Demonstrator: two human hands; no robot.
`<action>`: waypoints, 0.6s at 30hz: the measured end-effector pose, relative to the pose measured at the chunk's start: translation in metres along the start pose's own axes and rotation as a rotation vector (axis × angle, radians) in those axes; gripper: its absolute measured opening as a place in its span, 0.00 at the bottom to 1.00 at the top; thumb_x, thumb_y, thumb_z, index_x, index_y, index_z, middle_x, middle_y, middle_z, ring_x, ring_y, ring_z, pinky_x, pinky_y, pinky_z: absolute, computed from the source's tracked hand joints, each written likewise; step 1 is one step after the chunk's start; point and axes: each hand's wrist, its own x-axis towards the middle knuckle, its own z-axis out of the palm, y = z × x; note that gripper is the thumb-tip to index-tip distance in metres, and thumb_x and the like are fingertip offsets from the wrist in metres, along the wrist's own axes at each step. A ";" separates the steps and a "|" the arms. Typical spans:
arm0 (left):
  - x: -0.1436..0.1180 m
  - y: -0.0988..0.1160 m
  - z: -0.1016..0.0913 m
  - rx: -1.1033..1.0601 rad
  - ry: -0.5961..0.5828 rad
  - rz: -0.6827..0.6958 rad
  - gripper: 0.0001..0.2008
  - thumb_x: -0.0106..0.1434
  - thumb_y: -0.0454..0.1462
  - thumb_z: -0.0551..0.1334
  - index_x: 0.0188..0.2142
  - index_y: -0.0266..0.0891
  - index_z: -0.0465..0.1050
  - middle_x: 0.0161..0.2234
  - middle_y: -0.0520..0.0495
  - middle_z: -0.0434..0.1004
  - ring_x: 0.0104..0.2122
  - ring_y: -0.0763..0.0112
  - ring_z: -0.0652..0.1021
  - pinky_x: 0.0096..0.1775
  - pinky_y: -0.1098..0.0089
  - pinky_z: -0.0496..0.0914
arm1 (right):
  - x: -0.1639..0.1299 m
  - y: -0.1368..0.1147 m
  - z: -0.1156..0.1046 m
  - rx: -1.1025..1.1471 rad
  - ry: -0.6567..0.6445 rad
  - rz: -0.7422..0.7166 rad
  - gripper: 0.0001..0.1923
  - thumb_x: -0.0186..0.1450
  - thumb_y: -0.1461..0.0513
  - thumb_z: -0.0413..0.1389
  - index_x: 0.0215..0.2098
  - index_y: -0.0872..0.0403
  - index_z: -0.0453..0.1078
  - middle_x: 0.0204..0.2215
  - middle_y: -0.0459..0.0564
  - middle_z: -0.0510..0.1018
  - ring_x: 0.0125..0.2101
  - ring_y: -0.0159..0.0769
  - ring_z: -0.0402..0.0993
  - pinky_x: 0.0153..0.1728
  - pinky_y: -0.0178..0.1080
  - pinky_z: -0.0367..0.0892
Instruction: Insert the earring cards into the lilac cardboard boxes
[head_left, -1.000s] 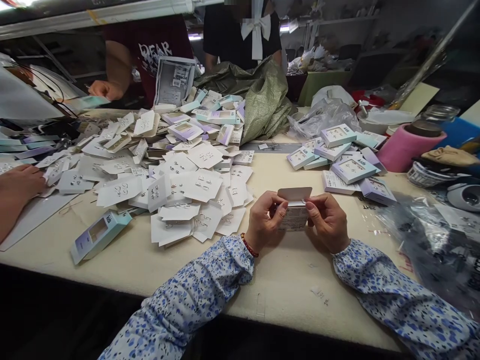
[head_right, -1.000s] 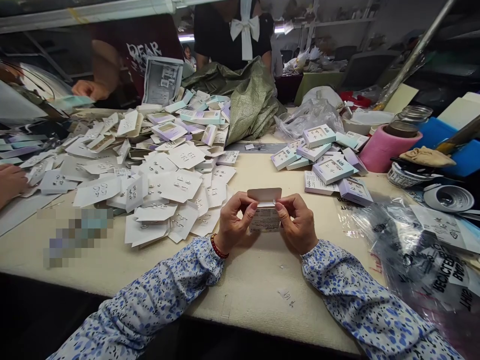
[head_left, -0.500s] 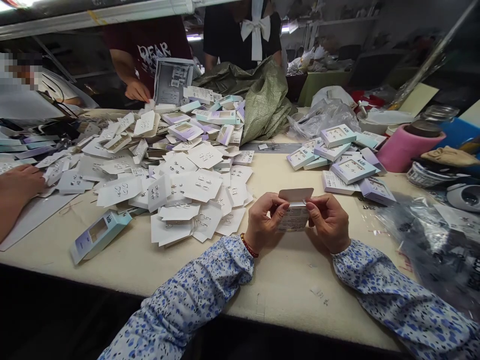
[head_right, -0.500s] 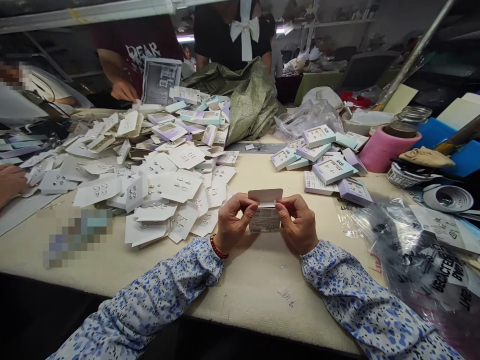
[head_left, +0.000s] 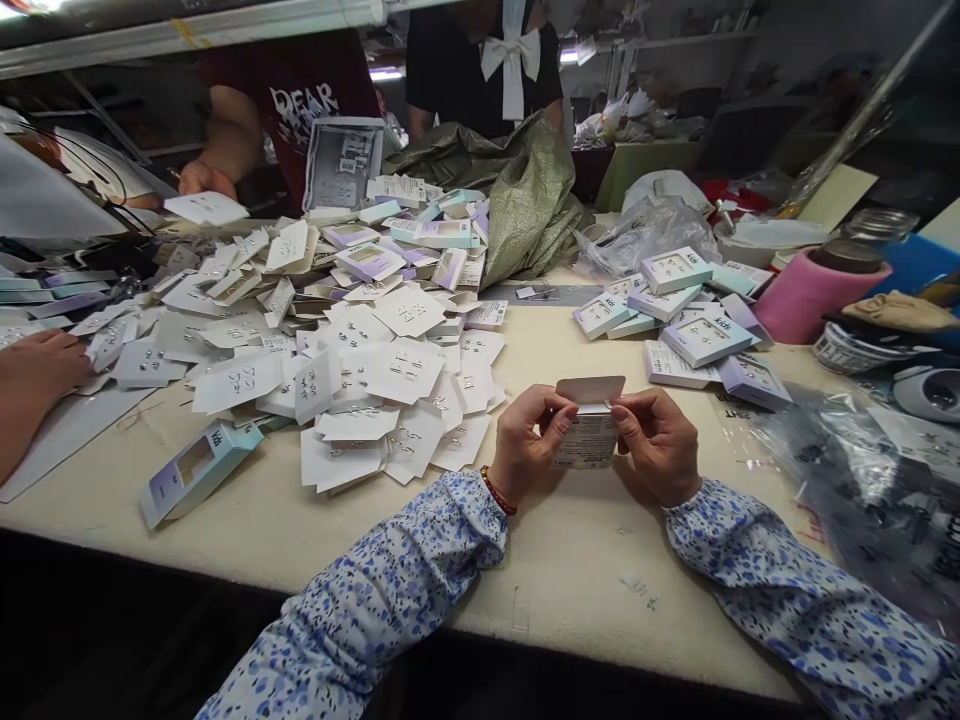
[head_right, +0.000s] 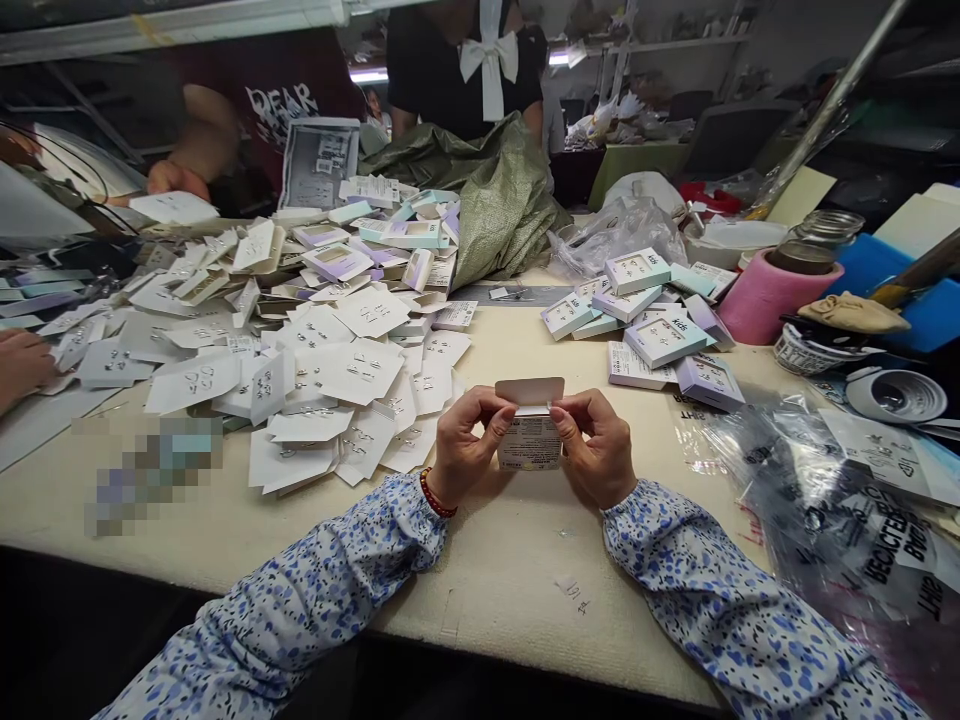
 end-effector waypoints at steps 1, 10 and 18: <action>0.000 0.000 0.000 -0.001 -0.001 -0.002 0.09 0.69 0.40 0.62 0.35 0.38 0.73 0.32 0.49 0.75 0.30 0.74 0.74 0.31 0.74 0.69 | 0.000 0.000 0.000 0.000 -0.001 0.002 0.09 0.68 0.55 0.60 0.38 0.52 0.72 0.28 0.47 0.78 0.21 0.31 0.72 0.18 0.33 0.68; 0.001 0.001 0.000 0.000 -0.009 -0.006 0.09 0.69 0.40 0.62 0.34 0.38 0.73 0.31 0.49 0.74 0.29 0.75 0.73 0.30 0.74 0.68 | 0.001 -0.003 0.001 -0.002 -0.002 -0.004 0.09 0.68 0.55 0.60 0.37 0.52 0.72 0.28 0.47 0.78 0.21 0.31 0.72 0.18 0.33 0.68; 0.001 0.000 0.000 0.004 -0.007 0.001 0.08 0.69 0.40 0.62 0.34 0.38 0.73 0.31 0.49 0.74 0.29 0.75 0.73 0.30 0.74 0.68 | 0.001 -0.002 0.001 -0.005 -0.007 -0.008 0.09 0.68 0.55 0.59 0.38 0.52 0.72 0.29 0.47 0.79 0.20 0.30 0.71 0.18 0.33 0.68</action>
